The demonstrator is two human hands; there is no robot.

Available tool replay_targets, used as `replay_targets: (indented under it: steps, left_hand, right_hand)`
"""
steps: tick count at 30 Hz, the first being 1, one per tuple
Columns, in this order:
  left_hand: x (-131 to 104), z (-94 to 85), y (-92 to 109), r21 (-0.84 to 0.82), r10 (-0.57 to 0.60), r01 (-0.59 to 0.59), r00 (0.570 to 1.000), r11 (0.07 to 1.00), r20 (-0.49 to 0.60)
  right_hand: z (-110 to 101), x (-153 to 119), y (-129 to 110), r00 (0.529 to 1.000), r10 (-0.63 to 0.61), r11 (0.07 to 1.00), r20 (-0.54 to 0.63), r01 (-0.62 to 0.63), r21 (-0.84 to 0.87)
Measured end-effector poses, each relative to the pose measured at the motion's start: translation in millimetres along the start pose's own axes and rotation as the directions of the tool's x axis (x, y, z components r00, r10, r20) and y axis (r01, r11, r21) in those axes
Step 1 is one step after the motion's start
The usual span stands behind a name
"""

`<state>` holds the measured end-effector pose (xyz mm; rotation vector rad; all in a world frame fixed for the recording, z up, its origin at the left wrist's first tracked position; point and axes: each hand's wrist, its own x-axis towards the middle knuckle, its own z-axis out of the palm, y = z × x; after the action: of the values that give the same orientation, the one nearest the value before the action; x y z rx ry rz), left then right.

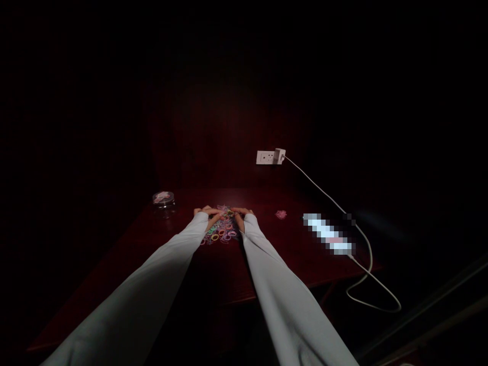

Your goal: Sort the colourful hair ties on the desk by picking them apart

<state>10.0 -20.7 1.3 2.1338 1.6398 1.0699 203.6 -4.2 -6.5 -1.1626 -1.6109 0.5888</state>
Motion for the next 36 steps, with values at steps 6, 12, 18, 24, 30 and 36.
replay_targets:
  steps: [6,12,18,24,30,36]
  left_hand:
    - [1,2.0,-2,-0.006,0.006,-0.006,1.000,1.000,-0.016]
    - [-2,-4.1,9,0.011,0.004,-0.004,1.000,1.000,-0.022]
    - [-6,-10.2,27,0.049,0.018,-0.013,0.996,0.999,-0.093]
    - [-7,-11.1,24,0.113,0.082,-0.070,0.992,0.991,-0.100]
    - [-9,-13.2,27,0.144,0.126,-0.114,0.989,0.983,-0.072]
    - [-9,-14.6,30,0.212,0.159,-0.142,0.985,0.967,-0.067]
  right_hand:
    - [3,0,3,0.999,-0.032,0.999,0.011,0.032,-0.032]
    - [2,-2,2,0.996,-0.089,0.991,0.006,0.089,-0.095]
    - [-12,-8,-13,1.000,-0.011,0.969,-0.021,0.006,-0.249]
    - [-22,-10,-18,0.989,-0.077,0.975,0.130,0.102,-0.197]
    - [-18,-6,-17,0.979,-0.154,0.960,0.137,0.181,-0.212]
    - [-18,-12,-31,0.981,-0.132,0.919,0.140,0.174,-0.354]
